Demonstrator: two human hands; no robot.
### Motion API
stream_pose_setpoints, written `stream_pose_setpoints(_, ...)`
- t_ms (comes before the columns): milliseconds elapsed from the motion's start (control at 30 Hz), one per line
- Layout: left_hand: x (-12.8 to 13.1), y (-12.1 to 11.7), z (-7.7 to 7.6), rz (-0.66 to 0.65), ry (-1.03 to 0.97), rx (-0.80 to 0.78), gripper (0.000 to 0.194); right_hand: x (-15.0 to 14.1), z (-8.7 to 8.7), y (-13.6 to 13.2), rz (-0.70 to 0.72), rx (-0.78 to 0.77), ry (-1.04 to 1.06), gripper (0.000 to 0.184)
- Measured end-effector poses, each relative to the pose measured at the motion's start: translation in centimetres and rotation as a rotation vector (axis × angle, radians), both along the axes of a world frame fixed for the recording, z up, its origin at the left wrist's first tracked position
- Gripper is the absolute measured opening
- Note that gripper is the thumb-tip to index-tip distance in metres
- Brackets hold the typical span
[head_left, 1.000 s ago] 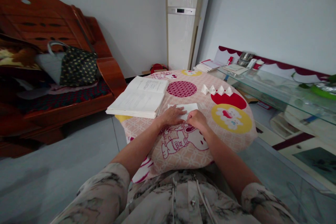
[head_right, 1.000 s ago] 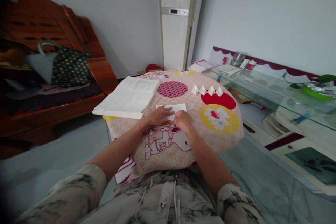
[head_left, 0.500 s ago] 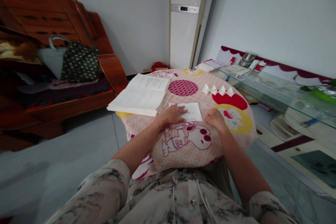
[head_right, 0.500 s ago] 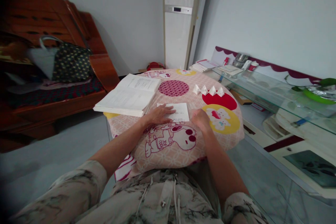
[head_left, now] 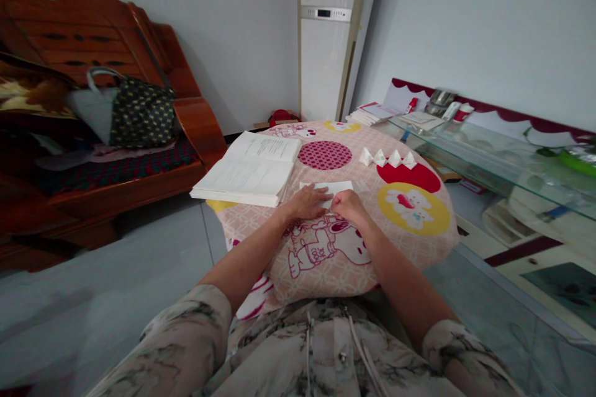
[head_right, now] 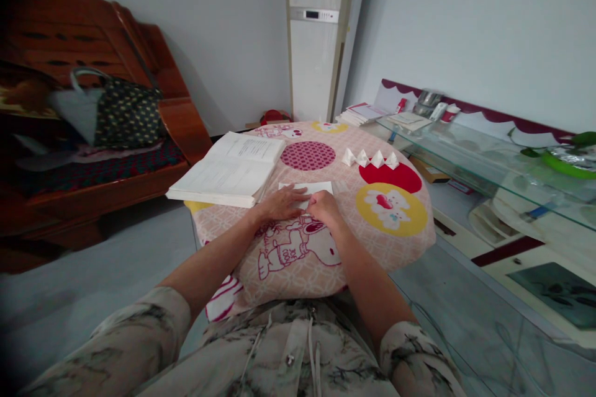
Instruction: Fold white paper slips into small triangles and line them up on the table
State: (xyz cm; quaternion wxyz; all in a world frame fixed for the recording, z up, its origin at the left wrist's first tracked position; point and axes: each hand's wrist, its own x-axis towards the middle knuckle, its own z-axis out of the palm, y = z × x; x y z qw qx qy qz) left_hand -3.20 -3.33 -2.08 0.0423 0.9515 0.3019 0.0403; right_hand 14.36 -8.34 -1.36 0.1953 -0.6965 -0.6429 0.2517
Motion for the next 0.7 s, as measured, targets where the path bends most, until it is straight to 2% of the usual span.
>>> stream_pose_setpoints(67,-0.1,0.1,0.0,-0.016,-0.012,0.008,0.046,0.1,-0.2,0.1,-0.021,-0.009,0.033,0.021)
stream_pose_setpoints(133,-0.3,0.3,-0.1,-0.015,-0.024,0.006,0.046,0.2,-0.2,0.1,-0.032,-0.006,0.078,0.038)
stream_pose_setpoints(200,-0.5,0.3,-0.2,0.026,-0.051,0.009,0.047,0.2,-0.2,0.1,-0.032,-0.004,0.100,0.049)
stream_pose_setpoints(333,-0.8,-0.9,0.0,0.129,-0.185,0.014,0.039,0.1,-0.2,0.2,-0.041,-0.031,0.062,0.045)
stream_pose_setpoints(500,-0.8,-4.2,0.8,-0.086,-0.158,-0.009,0.031,-0.1,-0.2,0.2,-0.050,0.017,-0.029,0.040)
stream_pose_setpoints(700,-1.4,-5.9,1.2,-0.068,-0.041,0.039,0.026,0.0,-0.3,0.2,-0.043,0.056,-0.095,0.038)
